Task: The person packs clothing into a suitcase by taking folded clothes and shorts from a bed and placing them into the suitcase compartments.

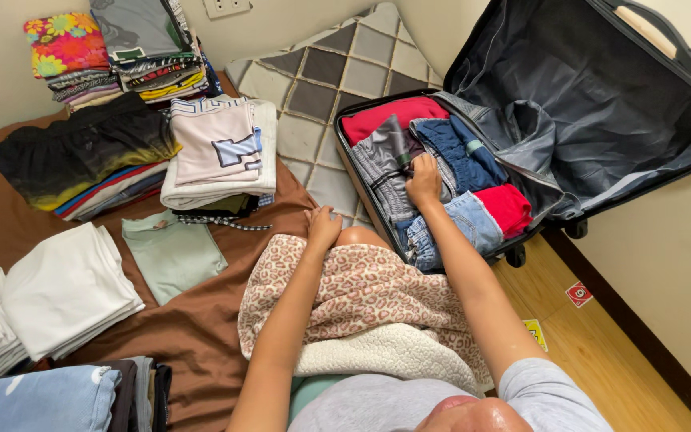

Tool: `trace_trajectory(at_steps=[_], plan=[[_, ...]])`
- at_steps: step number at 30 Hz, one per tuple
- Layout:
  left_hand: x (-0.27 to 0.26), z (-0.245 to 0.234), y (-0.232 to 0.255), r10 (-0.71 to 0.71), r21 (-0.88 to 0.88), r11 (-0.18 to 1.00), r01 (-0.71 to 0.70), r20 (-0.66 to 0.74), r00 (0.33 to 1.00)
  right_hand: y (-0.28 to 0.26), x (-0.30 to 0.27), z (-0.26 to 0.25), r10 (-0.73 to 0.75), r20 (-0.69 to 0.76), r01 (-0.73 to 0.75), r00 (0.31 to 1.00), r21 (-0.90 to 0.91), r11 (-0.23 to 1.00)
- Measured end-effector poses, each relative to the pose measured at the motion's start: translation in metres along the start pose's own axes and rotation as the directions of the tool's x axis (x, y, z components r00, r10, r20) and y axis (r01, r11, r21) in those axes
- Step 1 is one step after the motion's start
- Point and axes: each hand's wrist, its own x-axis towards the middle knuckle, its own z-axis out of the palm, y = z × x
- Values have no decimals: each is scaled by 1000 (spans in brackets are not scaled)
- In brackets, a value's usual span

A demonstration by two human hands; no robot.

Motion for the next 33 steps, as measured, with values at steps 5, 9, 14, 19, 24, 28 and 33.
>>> trace_trajectory(at_steps=[5, 9, 14, 19, 24, 28, 33], plan=[[-1, -2, 2, -28, -45, 999, 29, 28, 999, 14, 47, -15, 386, 488, -557, 783, 271, 785], [-1, -9, 9, -31, -44, 999, 32, 24, 999, 20, 88, -30, 310, 845, -831, 437, 247, 498], [-3, -19, 23, 147, -455, 866, -208, -168, 975, -7, 111, -35, 45, 814, -786, 580, 544, 294], [-39, -44, 75, -71, -849, 518, -105, -165, 984, -94, 98, -75, -70, 599, -594, 797, 760, -264], [-105, -95, 145, 156, -956, -219, 193, 161, 975, -205, 28, -148, -72, 507, -421, 859, 618, -665], [-124, -144, 158, -92, -831, -543, 121, 202, 975, -246, -52, -161, -28, 563, -410, 826, 567, -714], [-136, -175, 112, -351, -992, -99, 73, 103, 931, -236, -128, -148, 66, 634, -395, 770, 556, -731]])
